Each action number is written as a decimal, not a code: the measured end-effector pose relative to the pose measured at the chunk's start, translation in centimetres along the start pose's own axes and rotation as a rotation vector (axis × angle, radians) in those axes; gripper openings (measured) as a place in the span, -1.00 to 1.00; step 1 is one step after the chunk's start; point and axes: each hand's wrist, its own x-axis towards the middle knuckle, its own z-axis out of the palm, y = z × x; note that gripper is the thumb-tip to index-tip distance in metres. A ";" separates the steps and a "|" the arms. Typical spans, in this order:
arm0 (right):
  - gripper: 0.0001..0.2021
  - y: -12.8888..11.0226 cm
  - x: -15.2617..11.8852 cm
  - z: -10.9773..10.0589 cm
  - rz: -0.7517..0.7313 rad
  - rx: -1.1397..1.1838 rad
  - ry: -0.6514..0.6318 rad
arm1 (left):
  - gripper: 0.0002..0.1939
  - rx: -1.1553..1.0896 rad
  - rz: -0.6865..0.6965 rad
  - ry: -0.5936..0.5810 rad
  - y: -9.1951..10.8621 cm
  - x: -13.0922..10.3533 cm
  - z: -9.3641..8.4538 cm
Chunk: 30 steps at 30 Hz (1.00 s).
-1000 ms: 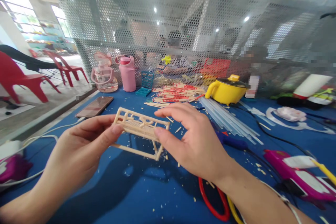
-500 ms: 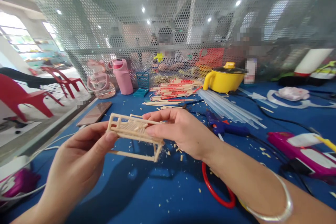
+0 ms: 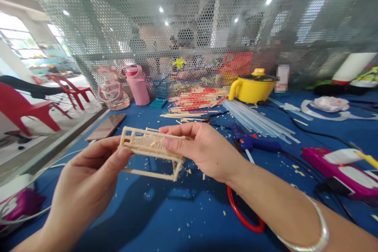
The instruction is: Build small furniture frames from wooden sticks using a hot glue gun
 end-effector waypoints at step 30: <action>-0.80 0.9 -0.7 -1.6 -0.385 -0.440 0.165 | -0.48 0.278 0.288 -0.145 0.5 2.7 -0.5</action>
